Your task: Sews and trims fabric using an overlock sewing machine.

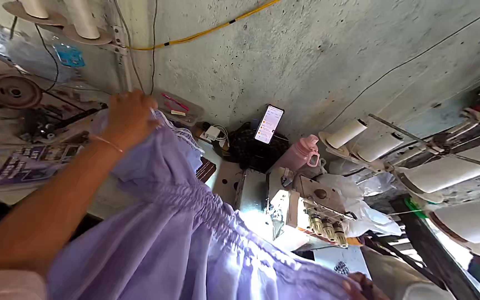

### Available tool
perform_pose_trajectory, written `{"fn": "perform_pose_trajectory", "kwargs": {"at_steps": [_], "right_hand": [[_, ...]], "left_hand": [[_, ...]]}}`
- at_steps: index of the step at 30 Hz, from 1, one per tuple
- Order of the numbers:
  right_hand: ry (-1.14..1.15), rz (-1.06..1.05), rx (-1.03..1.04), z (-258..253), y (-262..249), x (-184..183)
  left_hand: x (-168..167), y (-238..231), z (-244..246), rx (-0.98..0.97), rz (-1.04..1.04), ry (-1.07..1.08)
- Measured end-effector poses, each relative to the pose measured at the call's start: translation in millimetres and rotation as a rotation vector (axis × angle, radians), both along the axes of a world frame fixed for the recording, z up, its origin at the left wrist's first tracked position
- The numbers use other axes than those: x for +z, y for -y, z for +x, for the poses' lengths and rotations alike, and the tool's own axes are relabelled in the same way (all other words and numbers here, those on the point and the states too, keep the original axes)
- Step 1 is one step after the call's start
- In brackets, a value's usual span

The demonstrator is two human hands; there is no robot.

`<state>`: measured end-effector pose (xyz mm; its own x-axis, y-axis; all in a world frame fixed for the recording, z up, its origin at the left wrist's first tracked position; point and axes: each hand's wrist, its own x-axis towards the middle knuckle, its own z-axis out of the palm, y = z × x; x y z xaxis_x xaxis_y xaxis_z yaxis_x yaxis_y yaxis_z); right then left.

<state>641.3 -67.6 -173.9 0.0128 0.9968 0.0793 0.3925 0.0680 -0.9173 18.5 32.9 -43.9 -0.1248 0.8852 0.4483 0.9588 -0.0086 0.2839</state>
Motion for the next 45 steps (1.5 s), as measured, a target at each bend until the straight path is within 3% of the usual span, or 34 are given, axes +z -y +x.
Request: {"fn": "perform_pose_trajectory", "kwargs": {"at_steps": [3,5,7,9,12,14,16,19,21,23,24,26,28,31,32,34,37,38,39,42,43,45], "right_hand": [[-0.222,-0.030,-0.082,-24.7,-5.5,-17.5],[-0.245,-0.034,-0.118,-32.7,0.9,-21.2],[-0.175,0.033,-0.156,-37.6,5.2,-22.4],[-0.119,0.139,-0.209,-42.3,4.2,-19.3],[-0.099,0.214,-0.310,-47.6,0.9,-14.3],[-0.102,0.241,-0.356,-46.6,-2.4,-18.1],[-0.093,0.261,-0.378,-40.7,-7.6,-26.1],[0.127,0.248,-0.418,-30.8,-14.6,-43.1],[0.457,0.185,-0.504,-37.0,-11.7,-45.4],[0.591,0.169,-0.562,-57.5,-6.1,-40.7],[0.552,0.207,-0.558,-73.5,-3.0,-35.3],[0.262,0.287,-0.412,-114.9,3.8,-22.3],[-0.123,0.309,-0.142,-168.7,8.9,-9.3],[-0.377,0.317,0.202,-230.3,11.8,-2.9],[-0.396,0.319,0.260,-238.4,11.2,-4.0],[-0.379,0.306,0.272,-237.8,10.9,1.7],[-0.360,0.225,0.375,-223.6,17.9,22.3],[-0.363,0.225,0.435,-223.2,21.5,30.0],[-0.351,0.240,0.494,-226.3,25.4,38.4],[-0.205,0.361,0.552,-246.4,35.6,60.1],[-0.114,0.378,0.544,-251.6,38.2,64.2],[0.095,0.281,0.581,-255.7,40.0,63.7]], "left_hand": [[-59.4,3.8,48.4,0.162,-0.451,-0.037],[-99.0,14.5,68.6,0.204,-0.838,0.014],[-134.8,19.6,70.2,0.137,-0.987,0.030],[-153.2,27.2,60.8,0.058,-0.856,0.122],[-164.6,40.4,31.0,-0.076,-0.544,0.651],[-160.4,49.8,9.4,-0.156,-0.590,1.020],[-162.3,55.4,-16.4,-0.211,-0.675,1.162],[-169.6,56.6,-42.9,-0.133,-0.781,0.943],[-174.5,55.2,-42.7,-0.064,-0.711,0.698],[-165.9,55.7,-21.5,-0.058,-0.569,0.563],[-154.1,59.7,1.3,-0.071,-0.496,0.546],[-122.5,76.0,67.0,-0.143,-0.431,0.637],[-102.9,93.5,135.9,-0.322,-0.454,0.886],[-100.3,101.3,208.6,-0.623,-0.579,1.296],[-104.7,99.5,219.7,-0.713,-0.571,1.371],[-113.5,96.6,225.7,-0.833,-0.356,1.291],[-129.5,93.2,226.3,-0.865,0.315,0.858],[-132.4,91.0,226.0,-0.854,0.428,0.768],[-135.9,91.1,227.1,-0.867,0.442,0.766],[-165.7,122.1,221.8,-0.802,0.131,1.185],[-174.7,135.5,210.1,-0.735,0.125,1.205],[-162.3,143.1,175.5,-0.646,0.297,0.981]]}}
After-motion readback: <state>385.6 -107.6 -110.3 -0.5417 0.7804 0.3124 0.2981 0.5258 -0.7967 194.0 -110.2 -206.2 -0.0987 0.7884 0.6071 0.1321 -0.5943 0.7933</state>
